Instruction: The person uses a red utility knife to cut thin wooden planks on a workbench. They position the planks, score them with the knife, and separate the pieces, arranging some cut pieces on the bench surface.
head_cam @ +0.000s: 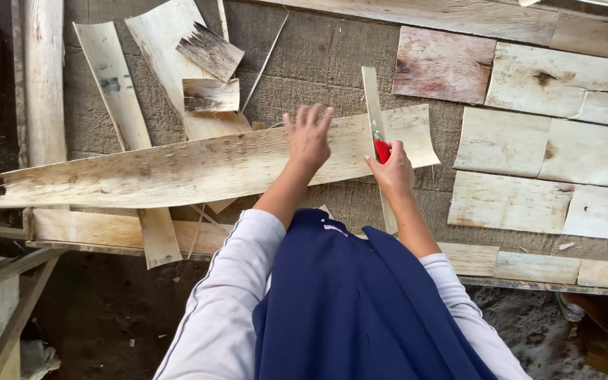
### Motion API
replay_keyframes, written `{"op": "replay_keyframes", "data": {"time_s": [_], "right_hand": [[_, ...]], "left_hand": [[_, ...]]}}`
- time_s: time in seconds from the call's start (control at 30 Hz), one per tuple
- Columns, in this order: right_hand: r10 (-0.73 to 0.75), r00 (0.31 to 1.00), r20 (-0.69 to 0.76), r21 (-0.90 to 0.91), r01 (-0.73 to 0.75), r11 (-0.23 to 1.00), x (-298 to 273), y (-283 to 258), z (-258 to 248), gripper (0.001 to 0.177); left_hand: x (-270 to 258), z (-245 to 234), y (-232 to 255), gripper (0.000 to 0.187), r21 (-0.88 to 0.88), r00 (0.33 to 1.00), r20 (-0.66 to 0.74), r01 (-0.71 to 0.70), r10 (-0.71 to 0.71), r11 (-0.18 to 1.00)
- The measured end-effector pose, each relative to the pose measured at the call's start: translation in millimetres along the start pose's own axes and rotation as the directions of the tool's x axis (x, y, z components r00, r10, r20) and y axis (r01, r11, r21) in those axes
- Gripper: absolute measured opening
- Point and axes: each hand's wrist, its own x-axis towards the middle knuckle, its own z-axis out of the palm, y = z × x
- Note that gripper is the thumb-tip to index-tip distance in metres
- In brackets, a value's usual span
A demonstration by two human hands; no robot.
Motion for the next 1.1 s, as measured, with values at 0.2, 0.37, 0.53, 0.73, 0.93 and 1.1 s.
{"op": "replay_keyframes", "data": {"time_s": [0.2, 0.37, 0.53, 0.73, 0.93, 1.1], "right_hand": [[-0.016, 0.998, 0.053, -0.032, 0.018, 0.999, -3, 4, 26, 0.058], [-0.094, 0.994, 0.057, -0.068, 0.097, 0.993, -22, -10, 30, 0.062], [-0.109, 0.993, 0.053, -0.086, 0.114, 0.990, -25, -12, 37, 0.067], [-0.127, 0.989, 0.078, -0.106, 0.135, 0.985, -41, -35, 54, 0.075], [-0.237, 0.962, 0.135, -0.078, 0.248, 0.965, -46, -51, 75, 0.084], [-0.238, 0.958, 0.163, -0.161, 0.264, 0.951, -51, -36, 84, 0.089]], "left_hand": [[-26, 30, -67, 0.047, 0.066, 0.964, -0.007, 0.265, -0.265, 0.962], [-11, 56, -65, 0.040, 0.022, 0.974, 0.022, 0.226, -0.226, 0.974], [-24, -13, -36, 0.072, -0.006, 0.987, 0.054, 0.155, -0.154, 0.988], [-78, -34, -31, 0.066, -0.046, 0.990, 0.109, 0.096, -0.090, 0.994], [-102, -23, -45, 0.068, -0.059, 0.973, 0.224, 0.072, -0.057, 0.996], [-104, -11, -58, 0.094, -0.061, 0.957, 0.284, -0.046, 0.061, 0.997]]}}
